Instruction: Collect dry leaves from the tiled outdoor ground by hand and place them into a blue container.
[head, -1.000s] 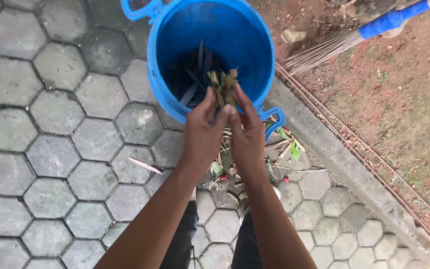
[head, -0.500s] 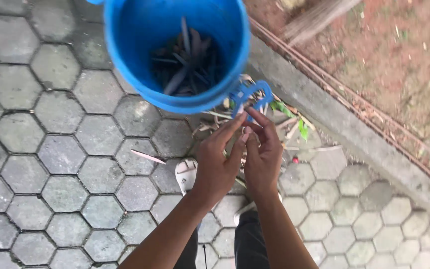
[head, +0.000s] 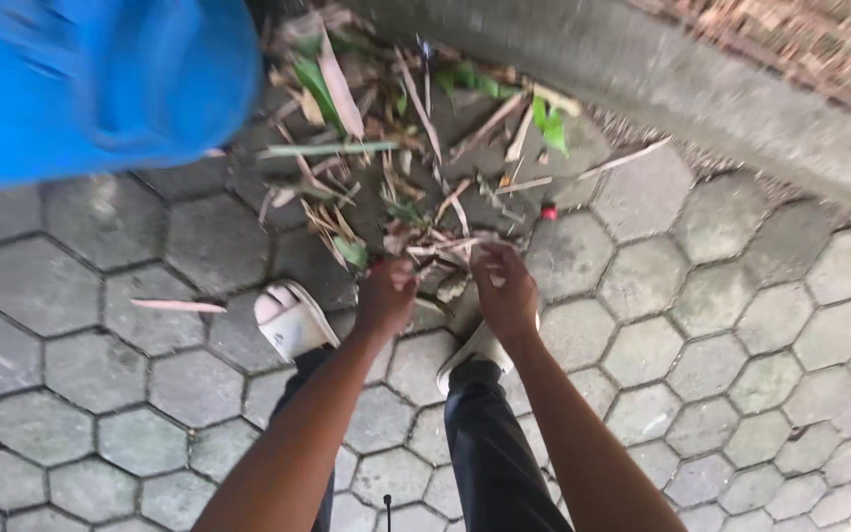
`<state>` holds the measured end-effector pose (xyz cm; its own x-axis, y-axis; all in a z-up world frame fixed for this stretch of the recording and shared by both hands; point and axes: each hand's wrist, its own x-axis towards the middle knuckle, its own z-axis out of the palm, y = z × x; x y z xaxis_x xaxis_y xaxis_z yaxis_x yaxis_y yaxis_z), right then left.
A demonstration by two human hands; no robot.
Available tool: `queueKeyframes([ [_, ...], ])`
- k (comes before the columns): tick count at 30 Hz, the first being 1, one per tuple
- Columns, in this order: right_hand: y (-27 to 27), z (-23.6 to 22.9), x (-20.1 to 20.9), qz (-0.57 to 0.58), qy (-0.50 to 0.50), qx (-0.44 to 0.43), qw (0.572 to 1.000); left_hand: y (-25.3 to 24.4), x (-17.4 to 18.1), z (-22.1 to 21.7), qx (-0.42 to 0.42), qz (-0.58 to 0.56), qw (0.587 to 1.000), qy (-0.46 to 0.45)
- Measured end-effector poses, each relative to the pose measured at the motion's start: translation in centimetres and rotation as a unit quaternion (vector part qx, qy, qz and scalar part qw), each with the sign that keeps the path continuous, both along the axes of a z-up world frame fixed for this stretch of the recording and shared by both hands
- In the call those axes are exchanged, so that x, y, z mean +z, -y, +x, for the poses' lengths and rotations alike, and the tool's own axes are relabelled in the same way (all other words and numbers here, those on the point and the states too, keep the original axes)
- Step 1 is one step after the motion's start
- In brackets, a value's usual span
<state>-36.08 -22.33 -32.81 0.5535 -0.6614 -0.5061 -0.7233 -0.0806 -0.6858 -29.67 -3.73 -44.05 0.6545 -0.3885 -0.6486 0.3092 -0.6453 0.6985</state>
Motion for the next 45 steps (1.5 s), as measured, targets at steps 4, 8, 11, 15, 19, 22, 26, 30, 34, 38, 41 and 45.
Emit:
queueKeyframes([
  [4,0.9,-3.2,-10.4,0.016,0.044,0.04,0.998,0.0,-10.4,-1.3,-0.011,0.05,0.999,0.008],
  [8,0.8,-3.7,-18.9,-0.043,-0.022,0.132,0.99,0.9,-15.6,-0.9,-0.046,0.097,0.982,0.157],
  [11,0.0,-2.3,-22.1,-0.091,-0.023,0.175,0.98,2.2,-17.1,-0.3,-0.011,0.131,0.979,0.159],
  [15,-1.3,-0.9,-23.3,-0.197,-0.051,0.231,0.951,2.6,-18.9,-0.6,0.062,0.15,0.981,0.103],
  [19,-2.2,-0.7,-24.1,-0.124,-0.137,0.218,0.958,2.5,-18.8,-0.6,0.071,0.144,0.98,0.113],
  [22,-2.3,-0.7,-25.2,-0.121,-0.154,0.186,0.963,3.0,-19.0,-0.5,0.051,0.148,0.983,0.093],
  [26,-2.8,-1.0,-26.4,-0.062,-0.233,0.098,0.965,3.3,-18.9,-1.3,-0.022,0.077,0.992,0.093],
  [30,-2.8,-1.3,-27.8,0.092,-0.099,-0.103,0.985,3.9,-20.3,-2.1,-0.046,0.043,0.99,0.127],
  [34,-3.2,-0.3,-24.6,0.207,-0.1,-0.193,0.954,3.9,-19.4,-3.0,-0.049,0.022,0.997,0.051],
  [38,-3.5,-0.8,-23.6,0.202,-0.021,-0.169,0.964,3.7,-17.8,-3.8,-0.022,0.004,0.998,0.055],
  [41,-3.2,-2.0,-23.1,0.153,-0.007,-0.137,0.979,3.7,-16.9,-5.2,0.017,-0.01,0.998,0.058],
  [45,-2.8,-2.8,-19.8,0.11,0.025,-0.106,0.988,4.2,-11.8,-5.1,0.011,-0.089,0.99,0.109],
])
